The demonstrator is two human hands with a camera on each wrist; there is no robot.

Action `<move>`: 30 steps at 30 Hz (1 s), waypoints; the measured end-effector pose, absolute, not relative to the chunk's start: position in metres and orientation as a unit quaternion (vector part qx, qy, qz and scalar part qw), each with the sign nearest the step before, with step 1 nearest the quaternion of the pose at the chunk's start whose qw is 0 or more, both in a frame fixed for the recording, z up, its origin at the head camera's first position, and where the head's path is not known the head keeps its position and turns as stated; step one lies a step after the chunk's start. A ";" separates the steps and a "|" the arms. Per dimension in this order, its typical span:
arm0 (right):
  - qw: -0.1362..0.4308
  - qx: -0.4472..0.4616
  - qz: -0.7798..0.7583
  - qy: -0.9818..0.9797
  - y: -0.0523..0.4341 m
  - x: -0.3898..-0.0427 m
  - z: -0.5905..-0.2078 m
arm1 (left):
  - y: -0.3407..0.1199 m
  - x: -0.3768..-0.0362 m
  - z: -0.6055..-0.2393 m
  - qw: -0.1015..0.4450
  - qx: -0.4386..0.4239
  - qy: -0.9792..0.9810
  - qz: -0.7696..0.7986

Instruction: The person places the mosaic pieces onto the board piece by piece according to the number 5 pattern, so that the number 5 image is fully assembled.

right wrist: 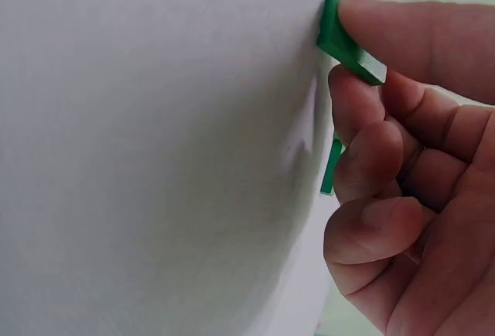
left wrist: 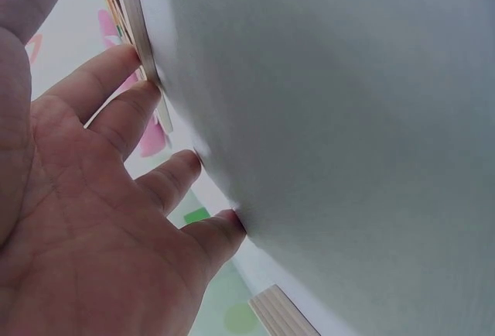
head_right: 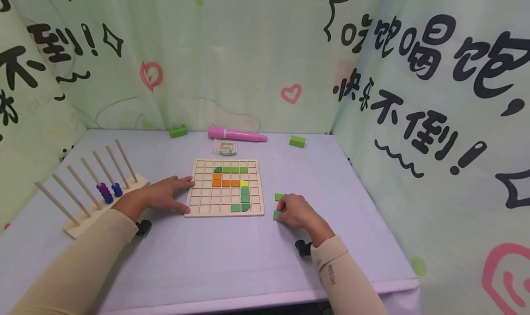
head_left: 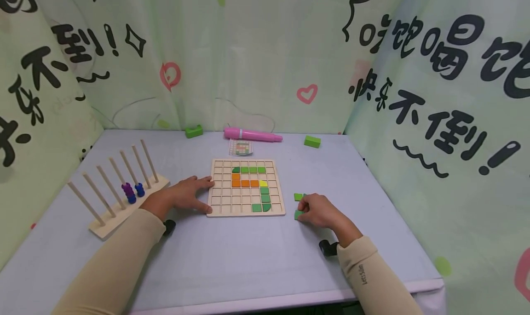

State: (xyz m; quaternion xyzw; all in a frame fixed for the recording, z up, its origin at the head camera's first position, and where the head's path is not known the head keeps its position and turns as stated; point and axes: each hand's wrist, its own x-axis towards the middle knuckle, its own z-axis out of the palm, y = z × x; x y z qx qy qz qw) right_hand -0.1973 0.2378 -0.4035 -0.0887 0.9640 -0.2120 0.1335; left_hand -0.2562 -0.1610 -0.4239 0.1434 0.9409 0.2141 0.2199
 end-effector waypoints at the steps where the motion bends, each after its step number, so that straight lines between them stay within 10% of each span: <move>1: 0.133 -0.091 -0.217 0.963 0.238 -0.198 -0.403 | -0.161 -0.256 -0.424 0.219 0.144 0.941 0.214; 30: 0.177 -0.145 -0.352 0.908 0.171 -0.216 -0.404 | -0.164 -0.257 -0.425 0.223 0.146 0.939 0.217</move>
